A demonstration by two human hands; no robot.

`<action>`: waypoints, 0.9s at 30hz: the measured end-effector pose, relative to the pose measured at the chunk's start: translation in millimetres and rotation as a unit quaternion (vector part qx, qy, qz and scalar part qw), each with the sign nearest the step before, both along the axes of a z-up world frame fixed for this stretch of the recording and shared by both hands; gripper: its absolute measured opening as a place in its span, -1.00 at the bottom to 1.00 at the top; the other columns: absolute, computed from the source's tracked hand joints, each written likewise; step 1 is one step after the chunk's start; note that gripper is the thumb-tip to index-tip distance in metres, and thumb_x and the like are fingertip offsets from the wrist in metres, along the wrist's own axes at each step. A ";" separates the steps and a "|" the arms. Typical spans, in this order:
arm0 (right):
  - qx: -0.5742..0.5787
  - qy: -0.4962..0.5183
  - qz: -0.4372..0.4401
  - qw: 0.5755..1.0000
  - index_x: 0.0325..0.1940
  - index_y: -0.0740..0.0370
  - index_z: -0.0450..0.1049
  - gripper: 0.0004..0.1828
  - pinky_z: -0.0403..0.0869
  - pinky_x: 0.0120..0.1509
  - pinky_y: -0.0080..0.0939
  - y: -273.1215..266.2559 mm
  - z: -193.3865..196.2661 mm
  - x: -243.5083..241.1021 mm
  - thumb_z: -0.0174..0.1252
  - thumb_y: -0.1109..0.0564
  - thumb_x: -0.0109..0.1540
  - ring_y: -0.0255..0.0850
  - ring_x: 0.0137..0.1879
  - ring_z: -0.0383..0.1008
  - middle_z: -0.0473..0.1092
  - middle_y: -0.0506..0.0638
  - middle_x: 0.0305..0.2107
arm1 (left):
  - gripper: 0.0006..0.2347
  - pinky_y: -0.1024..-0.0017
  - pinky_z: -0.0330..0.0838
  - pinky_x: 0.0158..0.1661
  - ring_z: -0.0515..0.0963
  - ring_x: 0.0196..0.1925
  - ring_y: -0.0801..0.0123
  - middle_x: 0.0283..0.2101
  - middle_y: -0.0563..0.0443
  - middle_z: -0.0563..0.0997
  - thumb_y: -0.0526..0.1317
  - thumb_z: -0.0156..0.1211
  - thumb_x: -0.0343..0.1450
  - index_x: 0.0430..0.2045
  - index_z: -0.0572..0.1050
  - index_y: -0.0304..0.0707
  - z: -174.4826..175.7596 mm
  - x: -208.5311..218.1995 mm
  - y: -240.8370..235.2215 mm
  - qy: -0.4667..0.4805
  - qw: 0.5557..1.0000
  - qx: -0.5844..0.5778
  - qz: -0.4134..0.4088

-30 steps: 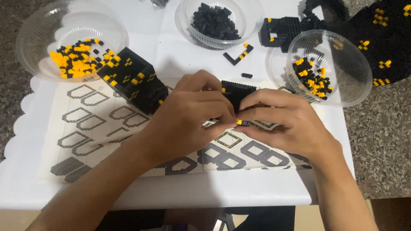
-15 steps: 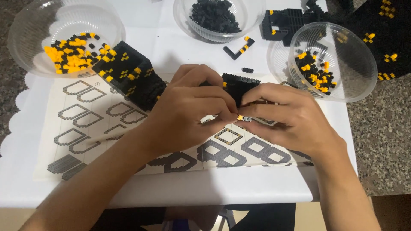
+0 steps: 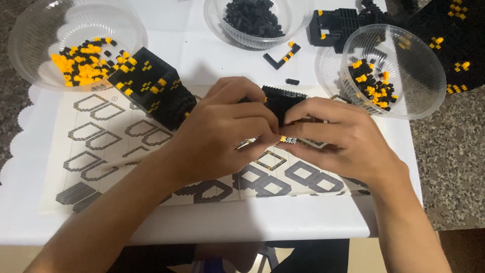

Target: Assembling a figure using small black and yellow building blocks on a tray.

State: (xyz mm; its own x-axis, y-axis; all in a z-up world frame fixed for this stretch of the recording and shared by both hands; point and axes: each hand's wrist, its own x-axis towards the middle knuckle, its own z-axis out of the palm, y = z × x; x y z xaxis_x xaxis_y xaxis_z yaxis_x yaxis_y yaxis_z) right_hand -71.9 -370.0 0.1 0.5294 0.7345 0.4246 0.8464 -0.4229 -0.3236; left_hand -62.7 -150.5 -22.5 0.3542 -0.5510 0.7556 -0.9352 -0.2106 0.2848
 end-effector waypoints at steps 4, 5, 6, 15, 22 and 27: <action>0.001 0.007 -0.005 1.000 -0.27 0.25 0.49 -0.90 0.32 -0.22 -0.24 0.3 0.1 -0.3 0.17 0.18 0.18 -0.17 -0.30 0.38 0.37 0.02 -0.27 | -0.89 0.19 0.29 -0.06 0.39 -0.17 0.16 -0.37 0.14 0.54 -0.42 0.28 0.33 -0.57 0.47 -0.26 -0.1 -0.2 1.0 0.008 1.000 0.003 -0.003; 0.004 0.011 -0.003 1.000 -0.27 0.26 0.49 -0.90 0.32 -0.23 -0.25 0.6 0.5 -0.4 0.17 0.18 0.18 -0.17 -0.29 0.39 0.38 0.02 -0.27 | -0.90 0.18 0.30 -0.07 0.39 -0.16 0.15 -0.37 0.13 0.54 -0.42 0.28 0.33 -0.55 0.47 -0.26 0.1 -0.2 1.2 0.006 1.000 0.004 -0.004; 0.007 0.015 -0.001 1.000 -0.27 0.27 0.49 -0.90 0.32 -0.23 -0.26 1.0 0.9 -0.5 0.17 0.19 0.18 -0.17 -0.29 0.39 0.38 0.02 -0.27 | -0.91 0.18 0.31 -0.08 0.39 -0.15 0.15 -0.36 0.11 0.54 -0.42 0.27 0.33 -0.54 0.48 -0.27 0.2 -0.2 1.3 0.005 1.000 0.006 -0.005; 0.028 0.042 0.011 0.999 -0.26 0.32 0.49 -0.89 0.34 -0.20 -0.26 2.8 2.0 -1.2 0.19 0.24 0.16 -0.17 -0.27 0.40 0.37 0.06 -0.29 | -0.89 0.15 0.36 0.00 0.36 -0.20 0.11 -0.36 0.05 0.52 -0.48 0.28 0.32 -0.52 0.45 -0.34 2.3 0.8 2.7 0.018 0.999 0.002 -0.037; 0.035 0.058 0.010 0.998 -0.24 0.34 0.49 -0.87 0.36 -0.18 -0.26 1.7 1.1 -0.9 0.19 0.24 0.15 -0.16 -0.25 0.41 0.37 0.08 -0.27 | -0.87 0.12 0.37 -0.01 0.36 -0.23 0.14 -0.36 0.08 0.53 -0.47 0.33 0.31 -0.52 0.46 -0.32 1.3 1.3 2.0 0.010 0.999 -0.012 -0.029; 0.032 0.061 -0.001 0.998 -0.26 0.32 0.49 -0.89 0.34 -0.20 -0.28 2.1 1.0 -1.5 0.21 0.25 0.15 -0.19 -0.26 0.40 0.37 0.05 -0.27 | -0.88 0.16 0.35 -0.04 0.37 -0.21 0.14 -0.35 0.09 0.53 -0.45 0.32 0.33 -0.50 0.47 -0.29 0.9 1.3 2.3 0.011 1.000 -0.003 -0.023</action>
State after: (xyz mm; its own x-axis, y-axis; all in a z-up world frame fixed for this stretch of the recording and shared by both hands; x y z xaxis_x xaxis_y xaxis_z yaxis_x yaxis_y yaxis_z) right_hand -73.4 -367.8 1.2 0.5815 0.7063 0.4038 0.7983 -0.3997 -0.4504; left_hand -61.4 -148.2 -21.6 0.3451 -0.5620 0.7518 -0.9373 -0.1651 0.3068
